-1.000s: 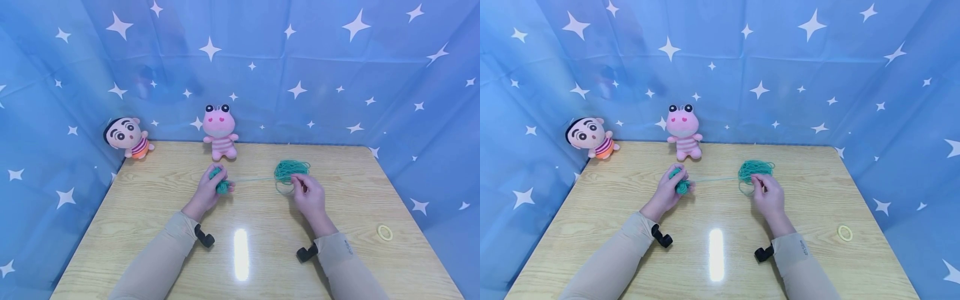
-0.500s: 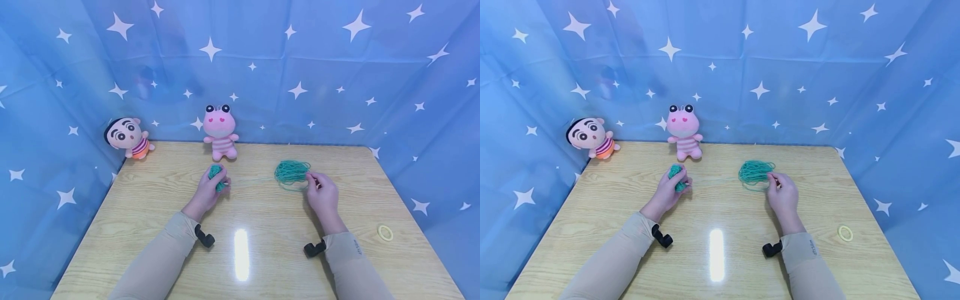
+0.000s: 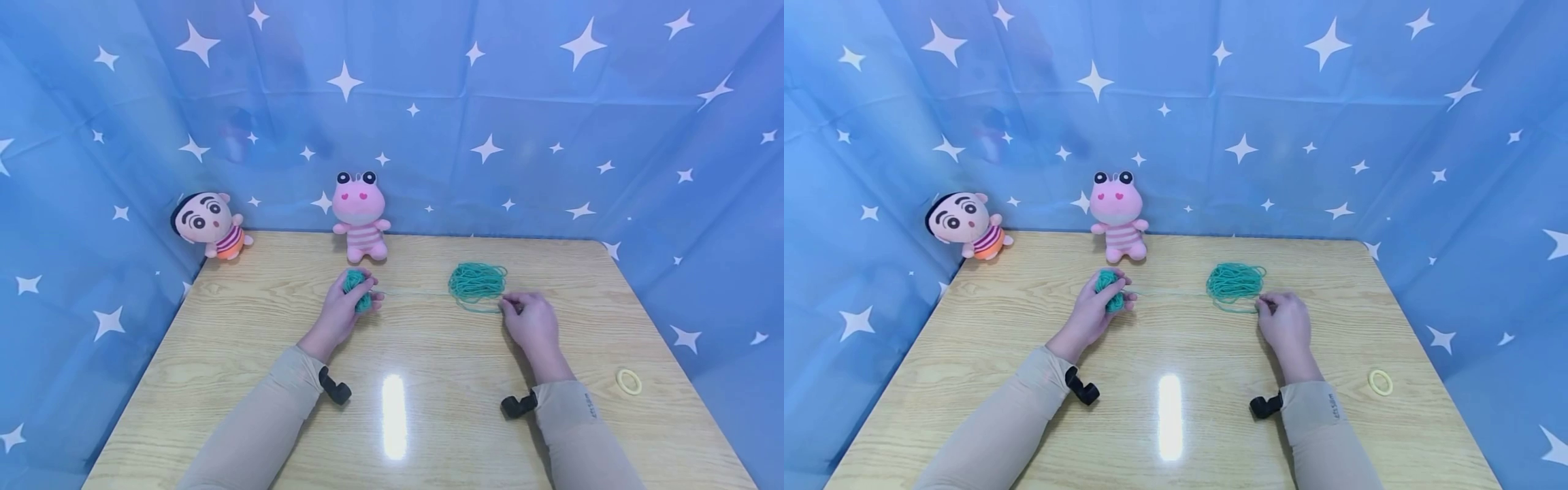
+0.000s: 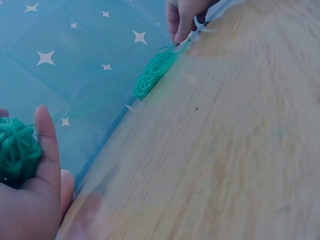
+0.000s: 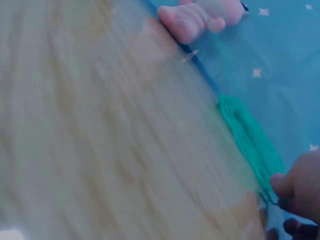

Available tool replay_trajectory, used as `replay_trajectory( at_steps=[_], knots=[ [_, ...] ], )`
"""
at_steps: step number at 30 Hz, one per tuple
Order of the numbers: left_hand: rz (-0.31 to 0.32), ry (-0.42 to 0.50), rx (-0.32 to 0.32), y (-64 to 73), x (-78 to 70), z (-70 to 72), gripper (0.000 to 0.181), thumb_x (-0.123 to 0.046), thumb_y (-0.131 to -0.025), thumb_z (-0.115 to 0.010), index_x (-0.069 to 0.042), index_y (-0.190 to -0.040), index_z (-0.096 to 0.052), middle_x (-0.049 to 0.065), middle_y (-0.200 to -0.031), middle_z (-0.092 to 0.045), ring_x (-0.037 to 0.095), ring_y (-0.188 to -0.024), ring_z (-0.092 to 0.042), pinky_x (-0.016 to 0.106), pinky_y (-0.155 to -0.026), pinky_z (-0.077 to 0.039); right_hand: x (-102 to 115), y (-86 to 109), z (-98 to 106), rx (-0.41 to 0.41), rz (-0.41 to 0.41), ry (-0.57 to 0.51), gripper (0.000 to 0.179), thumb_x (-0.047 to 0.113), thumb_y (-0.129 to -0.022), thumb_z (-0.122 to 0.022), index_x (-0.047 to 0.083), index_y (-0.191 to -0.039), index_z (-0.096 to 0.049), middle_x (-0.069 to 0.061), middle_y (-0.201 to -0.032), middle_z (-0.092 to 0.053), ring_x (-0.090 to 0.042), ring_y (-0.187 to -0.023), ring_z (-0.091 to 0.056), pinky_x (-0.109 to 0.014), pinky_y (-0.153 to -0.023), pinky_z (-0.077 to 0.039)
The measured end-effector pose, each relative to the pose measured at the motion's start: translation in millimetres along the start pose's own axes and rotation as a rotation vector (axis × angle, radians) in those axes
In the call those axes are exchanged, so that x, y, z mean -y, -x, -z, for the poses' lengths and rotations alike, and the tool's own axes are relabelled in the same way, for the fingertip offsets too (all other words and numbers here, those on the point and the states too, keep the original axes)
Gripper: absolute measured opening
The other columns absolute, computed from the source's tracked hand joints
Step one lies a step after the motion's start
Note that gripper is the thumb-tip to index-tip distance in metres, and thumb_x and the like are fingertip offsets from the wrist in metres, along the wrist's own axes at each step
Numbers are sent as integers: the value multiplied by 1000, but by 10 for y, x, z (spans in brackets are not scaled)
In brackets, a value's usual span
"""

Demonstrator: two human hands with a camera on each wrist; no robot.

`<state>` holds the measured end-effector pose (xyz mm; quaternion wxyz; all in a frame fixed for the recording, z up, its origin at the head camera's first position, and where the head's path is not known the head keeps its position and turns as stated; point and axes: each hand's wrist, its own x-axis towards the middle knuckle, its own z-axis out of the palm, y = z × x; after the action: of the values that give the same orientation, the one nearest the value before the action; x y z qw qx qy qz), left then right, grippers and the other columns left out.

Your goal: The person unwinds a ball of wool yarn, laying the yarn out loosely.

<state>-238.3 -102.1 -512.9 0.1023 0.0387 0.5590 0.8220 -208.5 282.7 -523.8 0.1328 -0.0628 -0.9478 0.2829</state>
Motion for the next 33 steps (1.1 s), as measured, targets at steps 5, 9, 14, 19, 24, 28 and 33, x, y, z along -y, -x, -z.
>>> replay_trajectory(
  at_steps=[5,9,14,19,24,28,33],
  knots=[
    [-13,-11,41,3,14,0,34,-18,-114,-58,2,-140,-49,5,-115,-66,16,-99,-74,28,-86,-67,272,65,-124,-84,148,-90,27,22,-108,-70,3,-126,-76,-24,-129,-69,-44,-111,-67,-62,-94,-57],
    [-24,-3,101,12,20,-3,28,-18,-114,-57,0,-136,-52,1,-111,-67,16,-100,-72,30,-88,-66,687,193,-305,-54,353,-221,26,18,-108,-70,4,-130,-76,-19,-127,-73,-32,-96,-71,-46,-80,-63],
    [-26,19,203,38,7,-25,16,-17,-115,-55,-11,-129,-57,1,-111,-68,16,-96,-73,30,-84,-64,1192,318,-558,167,480,-348,39,14,-112,-62,8,-151,-64,-16,-147,-69,-26,-101,-75,-36,-86,-67],
    [-24,-1,269,54,6,-46,24,-14,-115,-54,0,-136,-53,3,-113,-70,14,-94,-74,29,-84,-66,1472,371,-721,287,513,-351,41,14,-115,-56,4,-154,-61,-16,-148,-70,-28,-109,-76,-40,-91,-67],
    [-55,-55,258,50,18,-59,35,-8,-114,-56,13,-140,-45,1,-112,-68,13,-90,-70,25,-82,-65,1486,378,-765,208,480,-334,25,14,-111,-65,7,-131,-77,-8,-113,-81,-14,-86,-68,-27,-74,-60],
    [-66,-94,205,51,20,-42,14,-8,-112,-60,-4,-125,-60,-3,-108,-67,11,-88,-62,24,-79,-60,1400,339,-721,129,451,-350,16,16,-109,-69,10,-117,-81,-2,-95,-78,-9,-77,-63,-24,-67,-56],
    [-45,-20,193,67,-4,-10,11,-10,-111,-57,-20,-114,-58,-4,-111,-67,11,-88,-56,26,-76,-49,1234,266,-615,29,441,-415,15,12,-107,-70,7,-115,-81,-5,-95,-77,-10,-79,-62,-20,-64,-54]
  ],
)
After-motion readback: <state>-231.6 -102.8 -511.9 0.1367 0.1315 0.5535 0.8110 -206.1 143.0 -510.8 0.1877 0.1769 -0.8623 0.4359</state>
